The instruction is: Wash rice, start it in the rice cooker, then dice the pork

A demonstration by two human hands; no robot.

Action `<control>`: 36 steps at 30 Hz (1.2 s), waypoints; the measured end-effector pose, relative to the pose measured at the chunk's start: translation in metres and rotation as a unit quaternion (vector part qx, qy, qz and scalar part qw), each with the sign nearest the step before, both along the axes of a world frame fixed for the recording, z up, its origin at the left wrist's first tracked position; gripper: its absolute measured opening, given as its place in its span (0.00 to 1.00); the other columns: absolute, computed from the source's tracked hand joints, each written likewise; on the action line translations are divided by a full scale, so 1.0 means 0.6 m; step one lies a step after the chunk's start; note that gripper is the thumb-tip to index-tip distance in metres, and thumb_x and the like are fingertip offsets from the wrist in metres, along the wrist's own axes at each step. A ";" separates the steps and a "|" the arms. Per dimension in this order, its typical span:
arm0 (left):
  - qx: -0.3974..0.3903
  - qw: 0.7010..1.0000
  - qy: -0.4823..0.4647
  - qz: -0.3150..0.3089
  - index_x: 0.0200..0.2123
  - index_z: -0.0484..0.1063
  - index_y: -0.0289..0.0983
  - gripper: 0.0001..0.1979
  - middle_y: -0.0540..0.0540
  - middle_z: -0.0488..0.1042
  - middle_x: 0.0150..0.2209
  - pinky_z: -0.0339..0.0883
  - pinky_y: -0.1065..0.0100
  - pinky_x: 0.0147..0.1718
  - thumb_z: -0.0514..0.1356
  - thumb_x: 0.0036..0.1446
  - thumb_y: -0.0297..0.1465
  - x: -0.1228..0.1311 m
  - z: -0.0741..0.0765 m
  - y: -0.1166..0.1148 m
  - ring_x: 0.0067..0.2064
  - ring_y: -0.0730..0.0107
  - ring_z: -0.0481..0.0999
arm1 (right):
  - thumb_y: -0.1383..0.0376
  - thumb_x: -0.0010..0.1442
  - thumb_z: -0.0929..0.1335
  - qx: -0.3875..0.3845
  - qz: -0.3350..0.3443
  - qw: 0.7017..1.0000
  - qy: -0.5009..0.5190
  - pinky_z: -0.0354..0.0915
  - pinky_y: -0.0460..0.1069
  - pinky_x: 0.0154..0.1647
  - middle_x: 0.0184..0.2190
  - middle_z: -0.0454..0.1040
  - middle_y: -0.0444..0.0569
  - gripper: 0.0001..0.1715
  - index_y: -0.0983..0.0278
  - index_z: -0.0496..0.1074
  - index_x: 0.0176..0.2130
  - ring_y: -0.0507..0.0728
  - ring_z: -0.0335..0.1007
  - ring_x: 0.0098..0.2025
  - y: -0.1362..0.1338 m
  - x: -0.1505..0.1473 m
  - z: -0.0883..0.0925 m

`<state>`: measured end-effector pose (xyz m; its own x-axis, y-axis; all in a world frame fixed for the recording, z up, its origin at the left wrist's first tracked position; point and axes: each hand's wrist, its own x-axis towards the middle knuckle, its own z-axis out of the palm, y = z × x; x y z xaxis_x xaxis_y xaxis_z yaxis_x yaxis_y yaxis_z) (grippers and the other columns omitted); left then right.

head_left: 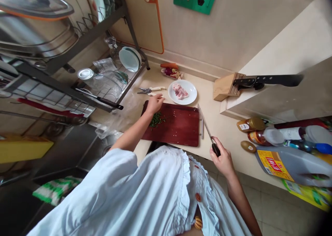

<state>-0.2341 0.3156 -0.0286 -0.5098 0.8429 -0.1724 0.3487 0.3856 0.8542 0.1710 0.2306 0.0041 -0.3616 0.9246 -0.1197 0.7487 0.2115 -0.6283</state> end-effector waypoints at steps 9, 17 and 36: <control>-0.135 0.974 0.176 0.054 0.55 0.65 0.30 0.24 0.33 0.72 0.50 0.60 0.53 0.54 0.51 0.55 0.25 -0.046 -0.039 -0.233 0.53 0.49 0.70 | 0.52 0.58 0.63 -0.340 -0.006 0.911 0.235 0.54 0.43 0.13 0.19 0.57 0.34 0.27 0.63 0.59 0.53 0.47 0.50 0.14 0.012 -0.103 -0.035; -0.161 0.962 0.199 0.096 0.60 0.60 0.30 0.27 0.35 0.75 0.47 0.61 0.57 0.51 0.51 0.56 0.26 -0.027 -0.017 -0.211 0.49 0.51 0.73 | 0.58 0.58 0.62 -0.153 0.051 0.982 0.096 0.69 0.54 0.44 0.42 0.76 0.53 0.28 0.64 0.65 0.55 0.58 0.73 0.41 0.025 -0.114 -0.046; -0.088 0.992 0.088 0.037 0.55 0.63 0.32 0.24 0.38 0.75 0.43 0.63 0.57 0.51 0.52 0.54 0.25 0.095 -0.040 -0.187 0.45 0.56 0.74 | 0.59 0.62 0.59 -0.037 0.046 0.997 -0.058 0.68 0.53 0.49 0.50 0.73 0.60 0.30 0.70 0.62 0.59 0.61 0.72 0.48 0.010 -0.044 -0.050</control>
<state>-0.1773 0.2036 -0.0529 -0.6044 0.7668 -0.2161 0.4517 0.5533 0.6999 0.1448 0.2367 -0.0256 -0.4247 0.8751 -0.2319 0.7965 0.2393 -0.5553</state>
